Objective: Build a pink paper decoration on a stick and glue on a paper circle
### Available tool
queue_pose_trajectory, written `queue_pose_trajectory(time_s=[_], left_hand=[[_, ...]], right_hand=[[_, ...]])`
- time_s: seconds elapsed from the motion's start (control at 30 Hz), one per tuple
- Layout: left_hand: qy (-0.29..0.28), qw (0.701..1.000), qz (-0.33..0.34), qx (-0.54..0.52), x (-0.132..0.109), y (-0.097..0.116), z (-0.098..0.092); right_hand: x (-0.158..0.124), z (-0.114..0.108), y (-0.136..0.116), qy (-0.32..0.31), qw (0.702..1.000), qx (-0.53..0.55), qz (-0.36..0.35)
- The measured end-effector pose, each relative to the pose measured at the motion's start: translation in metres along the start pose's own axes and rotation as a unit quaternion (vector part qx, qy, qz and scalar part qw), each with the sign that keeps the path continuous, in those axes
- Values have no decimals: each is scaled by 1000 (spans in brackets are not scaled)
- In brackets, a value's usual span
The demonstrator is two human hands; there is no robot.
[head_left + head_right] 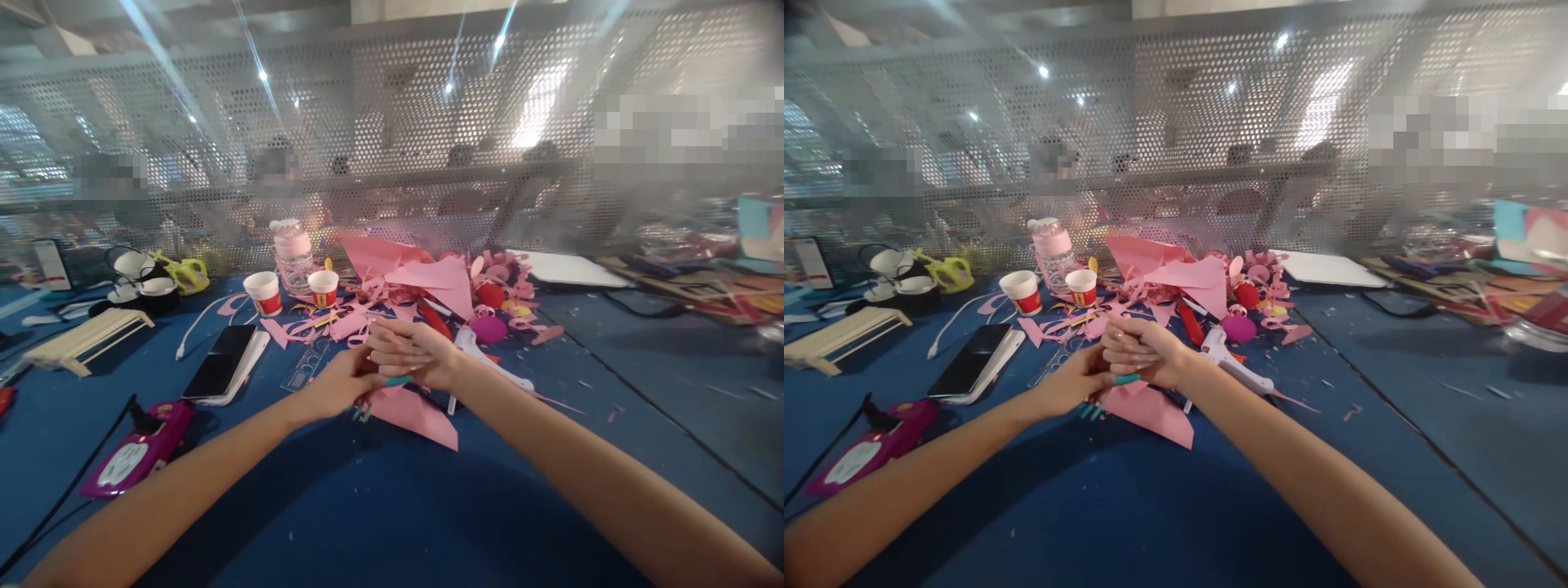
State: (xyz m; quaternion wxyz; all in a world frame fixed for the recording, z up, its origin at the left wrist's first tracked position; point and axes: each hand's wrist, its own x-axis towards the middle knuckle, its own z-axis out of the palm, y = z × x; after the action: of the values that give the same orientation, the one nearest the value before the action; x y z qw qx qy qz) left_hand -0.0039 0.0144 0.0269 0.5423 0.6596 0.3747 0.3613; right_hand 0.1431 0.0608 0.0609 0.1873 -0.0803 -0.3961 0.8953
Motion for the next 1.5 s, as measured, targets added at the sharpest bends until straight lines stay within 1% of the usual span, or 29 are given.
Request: queue_pose_trajectory(time_s=[0.07,0.13,0.17,0.3,0.43,0.5,0.53,0.57,0.77,0.83,0.9,0.93,0.97,1.0,1.07,1.13,1.2,1.27,1.33,1.4,1.5], left_hand=[[6,998,10,60,-2,2,-6],[20,996,34,76,-3,6,-11],[38,996,49,69,-3,7,-13],[136,985,105,21,-1,13,-18],[241,962,131,-4,1,13,-23],[278,951,135,-9,2,11,-24],[285,949,133,-17,3,10,-24],[283,950,129,-29,3,9,-23],[230,960,100,-121,4,8,-16],[183,967,92,-151,4,8,-13],[116,975,75,-171,4,7,-8],[95,977,66,-177,3,5,-5],[86,977,59,-183,3,3,-2],[94,976,56,-191,2,1,2],[140,965,54,-215,0,-4,9],[196,945,39,-257,-1,-6,15],[243,921,7,-303,-3,-4,18],[256,907,-31,-334,-3,-1,18],[246,900,-55,-356,-2,3,14],[254,884,-48,-390,0,7,9],[280,858,-8,-431,3,13,0]], right_hand=[[-5,-3,-8,10,1000,8,-13],[-10,-5,-17,18,999,16,-21],[-13,-6,-20,21,999,20,-23],[-17,-10,-26,28,998,42,-25],[-17,-12,-26,33,997,67,-25],[-15,-12,-25,36,996,78,-23],[-15,-12,-24,37,996,84,-22],[-14,-12,-22,37,995,89,-23],[-10,-8,-11,38,992,119,-32],[-8,-6,-4,39,991,124,-30],[-6,-5,5,41,991,123,-22],[-4,-3,10,42,991,122,-18],[-1,-2,16,43,991,123,-16],[1,0,22,47,991,126,-18],[7,3,33,52,989,136,-32],[11,7,40,51,987,148,-48],[13,10,44,40,984,161,-61],[13,13,45,24,983,167,-69],[10,15,43,9,986,153,-66],[7,15,39,7,989,134,-63],[2,9,30,35,986,139,-86]])
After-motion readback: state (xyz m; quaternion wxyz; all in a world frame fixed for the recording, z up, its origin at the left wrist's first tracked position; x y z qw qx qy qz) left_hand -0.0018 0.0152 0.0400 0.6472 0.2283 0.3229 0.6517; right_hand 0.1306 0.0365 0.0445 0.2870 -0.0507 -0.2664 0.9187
